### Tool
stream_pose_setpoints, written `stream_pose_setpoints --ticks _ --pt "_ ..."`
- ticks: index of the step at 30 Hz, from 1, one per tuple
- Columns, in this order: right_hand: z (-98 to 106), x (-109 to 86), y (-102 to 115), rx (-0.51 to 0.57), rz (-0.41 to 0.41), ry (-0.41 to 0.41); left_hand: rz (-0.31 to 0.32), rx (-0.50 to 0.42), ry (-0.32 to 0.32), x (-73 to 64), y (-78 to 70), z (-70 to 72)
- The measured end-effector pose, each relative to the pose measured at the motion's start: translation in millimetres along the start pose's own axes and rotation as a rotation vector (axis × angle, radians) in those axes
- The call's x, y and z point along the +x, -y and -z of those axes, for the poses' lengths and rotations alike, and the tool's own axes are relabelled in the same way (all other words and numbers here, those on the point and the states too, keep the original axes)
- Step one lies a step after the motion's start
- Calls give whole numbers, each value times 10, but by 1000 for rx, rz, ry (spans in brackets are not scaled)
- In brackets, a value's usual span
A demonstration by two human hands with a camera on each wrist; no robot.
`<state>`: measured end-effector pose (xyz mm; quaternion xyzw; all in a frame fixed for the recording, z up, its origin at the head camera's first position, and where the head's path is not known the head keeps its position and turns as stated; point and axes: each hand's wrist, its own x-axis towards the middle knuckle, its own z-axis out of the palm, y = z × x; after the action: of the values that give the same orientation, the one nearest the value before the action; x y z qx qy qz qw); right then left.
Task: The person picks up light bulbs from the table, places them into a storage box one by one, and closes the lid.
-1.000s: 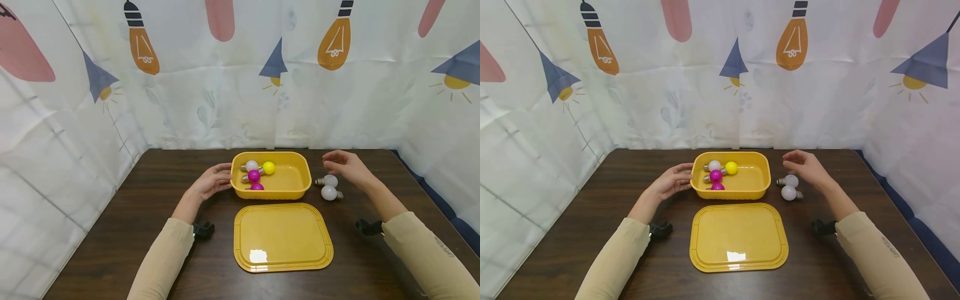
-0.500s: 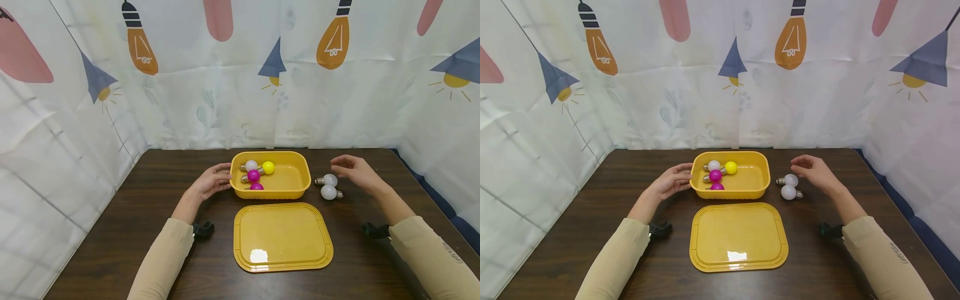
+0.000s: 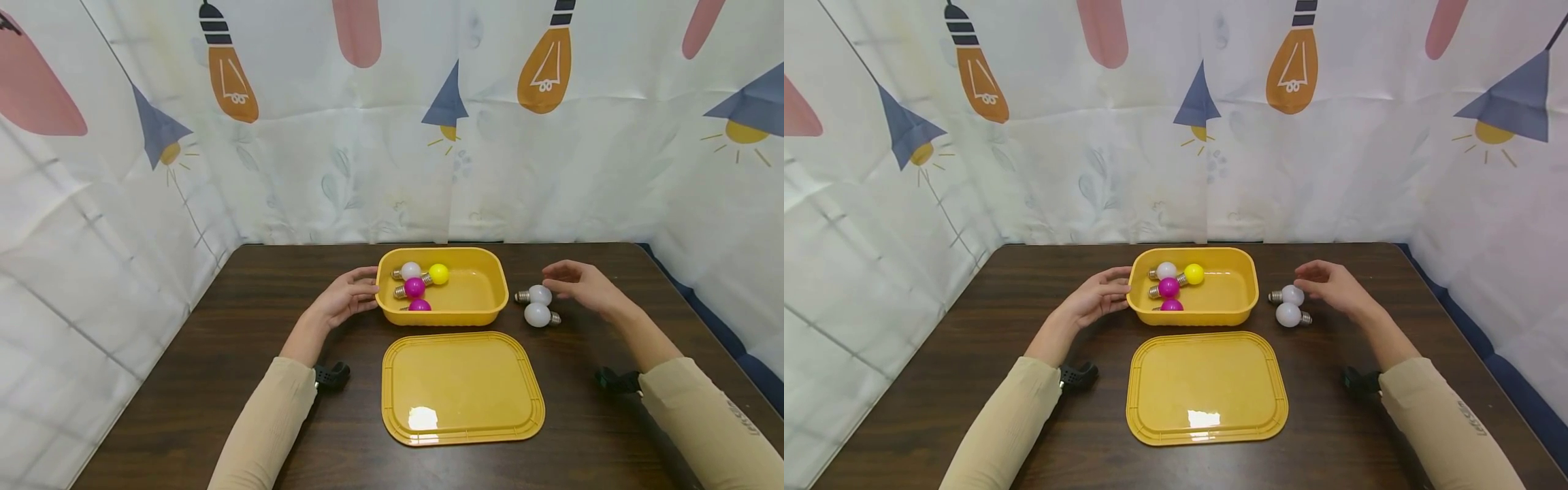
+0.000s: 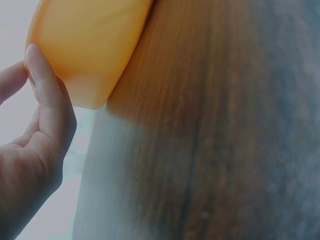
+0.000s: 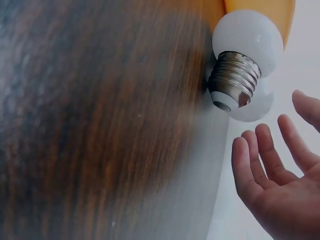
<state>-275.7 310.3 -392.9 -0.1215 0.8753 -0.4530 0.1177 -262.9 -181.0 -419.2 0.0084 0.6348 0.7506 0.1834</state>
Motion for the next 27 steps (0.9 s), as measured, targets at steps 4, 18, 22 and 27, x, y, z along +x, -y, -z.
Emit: stream_pose_setpoints --ticks 4,18,22,27 --pt "0 -5 -24 -15 0 21 0 2 2 1 9 5" --pt "-40 -14 -26 -12 3 68 -2 -12 14 -2 11 6" --pt "-47 -15 -42 3 6 78 -5 -7 19 -1 10 8" --pt "-60 -8 -66 0 6 93 -5 -4 19 6 7 13"
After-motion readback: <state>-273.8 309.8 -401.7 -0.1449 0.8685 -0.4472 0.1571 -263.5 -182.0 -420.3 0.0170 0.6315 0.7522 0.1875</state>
